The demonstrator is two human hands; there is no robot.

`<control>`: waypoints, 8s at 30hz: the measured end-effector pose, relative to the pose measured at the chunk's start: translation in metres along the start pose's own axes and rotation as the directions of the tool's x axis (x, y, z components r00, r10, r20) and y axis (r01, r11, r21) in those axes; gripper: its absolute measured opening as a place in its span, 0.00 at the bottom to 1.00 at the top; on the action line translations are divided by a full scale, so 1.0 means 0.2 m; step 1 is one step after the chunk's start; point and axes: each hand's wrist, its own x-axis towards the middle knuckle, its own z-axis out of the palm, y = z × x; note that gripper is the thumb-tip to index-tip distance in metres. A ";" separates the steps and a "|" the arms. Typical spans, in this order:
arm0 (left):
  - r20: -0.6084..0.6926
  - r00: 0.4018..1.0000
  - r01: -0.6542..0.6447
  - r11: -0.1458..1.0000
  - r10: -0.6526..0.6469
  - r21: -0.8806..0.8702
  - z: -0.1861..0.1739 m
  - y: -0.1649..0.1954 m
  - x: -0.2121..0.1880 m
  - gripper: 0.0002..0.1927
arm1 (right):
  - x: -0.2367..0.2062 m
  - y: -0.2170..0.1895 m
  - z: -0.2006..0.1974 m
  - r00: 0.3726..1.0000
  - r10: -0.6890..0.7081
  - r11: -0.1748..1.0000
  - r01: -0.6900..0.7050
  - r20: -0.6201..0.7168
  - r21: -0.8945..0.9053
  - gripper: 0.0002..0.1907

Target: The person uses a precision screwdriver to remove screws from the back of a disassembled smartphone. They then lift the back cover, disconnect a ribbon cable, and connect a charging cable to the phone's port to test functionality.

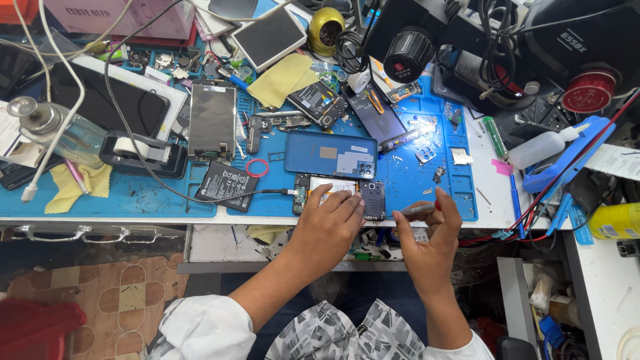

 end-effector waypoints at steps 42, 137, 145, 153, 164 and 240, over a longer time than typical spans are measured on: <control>0.018 1.000 0.000 1.000 0.000 0.004 -0.01 0.00 0.00 0.13 | 0.00 0.04 -0.03 1.000 0.000 0.920 -0.007 0.018 0.391 0.41; 0.009 0.998 0.069 0.998 -0.069 -0.005 -0.07 -0.01 0.01 0.18 | 0.11 -0.06 0.05 0.958 -0.112 0.965 0.041 0.265 0.258 0.29; -0.020 0.998 0.065 0.998 -0.064 0.008 -0.06 -0.01 0.02 0.15 | 0.13 -0.08 0.07 0.984 -0.007 0.962 -0.041 0.178 0.270 0.25; -0.012 0.998 0.064 0.998 -0.064 0.005 -0.06 -0.01 0.01 0.16 | 0.16 -0.10 0.08 0.993 -0.096 0.938 0.065 0.074 0.341 0.21; -0.011 0.998 0.065 0.998 -0.065 -0.011 -0.05 -0.01 0.01 0.17 | 0.16 -0.11 0.09 0.993 -0.098 0.940 0.068 0.072 0.335 0.18; -0.023 0.999 0.030 0.999 -0.029 0.036 -0.03 -0.01 0.00 0.12 | 0.09 0.00 -0.07 0.997 0.055 0.920 -0.026 -0.063 0.391 0.40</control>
